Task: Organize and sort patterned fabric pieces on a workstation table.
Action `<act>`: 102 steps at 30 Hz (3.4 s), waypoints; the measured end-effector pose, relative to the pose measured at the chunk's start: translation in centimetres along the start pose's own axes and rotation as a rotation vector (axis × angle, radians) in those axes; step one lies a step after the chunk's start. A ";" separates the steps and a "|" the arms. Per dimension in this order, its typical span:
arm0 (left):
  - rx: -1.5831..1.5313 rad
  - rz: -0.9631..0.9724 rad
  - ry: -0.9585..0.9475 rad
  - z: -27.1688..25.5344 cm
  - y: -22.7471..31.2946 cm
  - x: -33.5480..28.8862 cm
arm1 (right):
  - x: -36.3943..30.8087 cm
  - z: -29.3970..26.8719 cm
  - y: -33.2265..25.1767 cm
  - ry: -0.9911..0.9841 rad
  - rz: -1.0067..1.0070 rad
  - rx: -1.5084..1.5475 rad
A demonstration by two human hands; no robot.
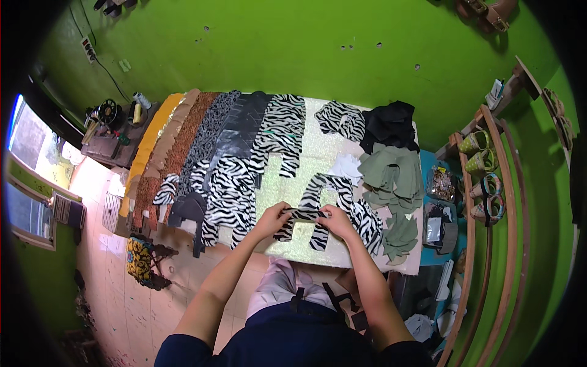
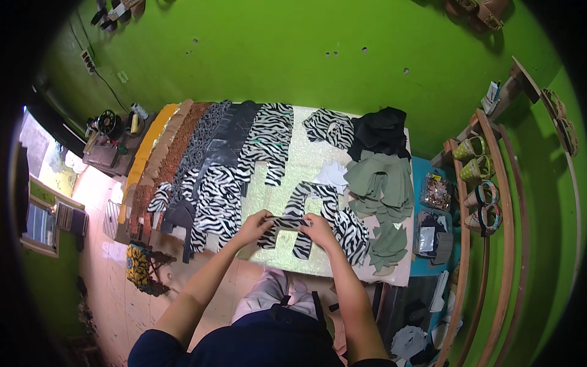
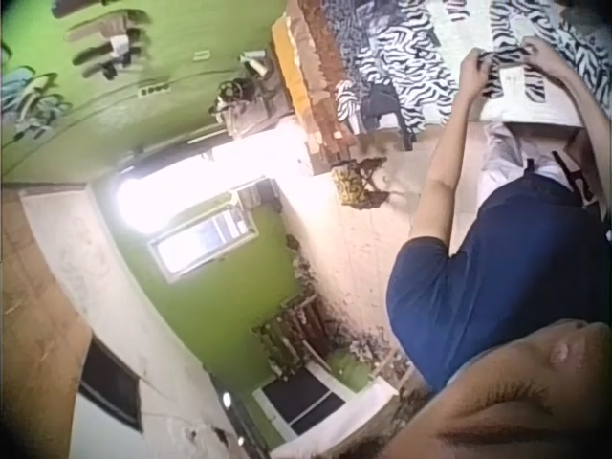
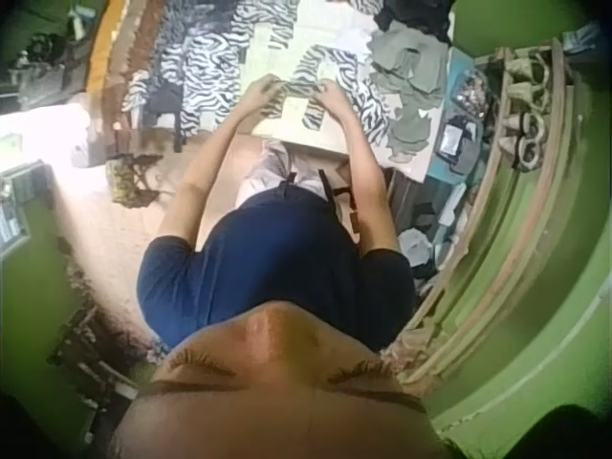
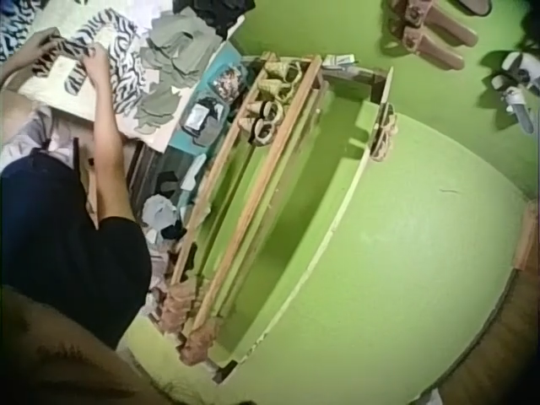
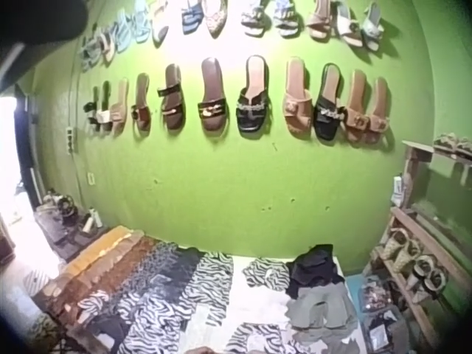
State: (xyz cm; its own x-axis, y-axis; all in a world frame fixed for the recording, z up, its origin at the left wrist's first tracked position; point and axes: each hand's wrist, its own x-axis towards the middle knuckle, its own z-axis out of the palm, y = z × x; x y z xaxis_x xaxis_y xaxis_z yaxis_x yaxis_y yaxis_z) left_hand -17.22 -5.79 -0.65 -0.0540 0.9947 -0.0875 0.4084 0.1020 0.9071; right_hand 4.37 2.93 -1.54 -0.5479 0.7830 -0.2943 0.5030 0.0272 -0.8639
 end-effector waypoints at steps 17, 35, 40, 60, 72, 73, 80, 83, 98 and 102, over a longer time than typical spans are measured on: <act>0.361 -0.095 0.416 -10.6 -2.9 13.8 | 18.8 5.9 -7.1 0.507 -0.087 -0.180; 0.540 0.383 0.078 1.4 1.6 13.1 | 7.5 -2.6 -2.8 0.500 -0.296 -0.730; 0.699 0.189 -0.098 3.9 2.4 12.8 | 6.9 -3.5 -1.3 0.472 -0.357 -0.777; 0.608 -0.066 0.119 6.0 5.1 6.9 | 1.4 -3.6 -1.5 0.580 -0.378 -0.662; 0.701 0.010 0.339 5.8 6.5 -1.3 | -3.7 -2.0 -2.2 0.395 -0.579 -0.478; 0.705 0.004 0.348 6.2 5.8 -2.4 | -3.8 -1.1 -1.5 0.340 -0.543 -0.480; 0.874 -0.211 0.228 8.5 2.3 -6.3 | -5.7 4.0 2.2 0.369 -0.596 -0.604; 0.937 -0.121 0.315 9.2 2.5 -6.7 | -6.6 3.8 2.4 0.424 -0.671 -0.679; 0.797 0.238 0.132 16.4 6.3 -3.9 | -13.0 -1.8 6.7 1.088 0.116 -0.473; 0.723 0.207 -0.004 16.6 8.2 -3.2 | -13.6 -3.6 5.7 1.055 0.058 -0.210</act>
State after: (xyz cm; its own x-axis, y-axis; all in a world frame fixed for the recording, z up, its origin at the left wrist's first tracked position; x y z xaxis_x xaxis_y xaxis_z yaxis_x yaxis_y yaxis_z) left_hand 1.39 -7.89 0.20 0.0913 0.9944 0.0525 0.9066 -0.1048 0.4088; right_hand 17.12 -5.31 -1.00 0.2833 0.9244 0.2553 0.6697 -0.0002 -0.7427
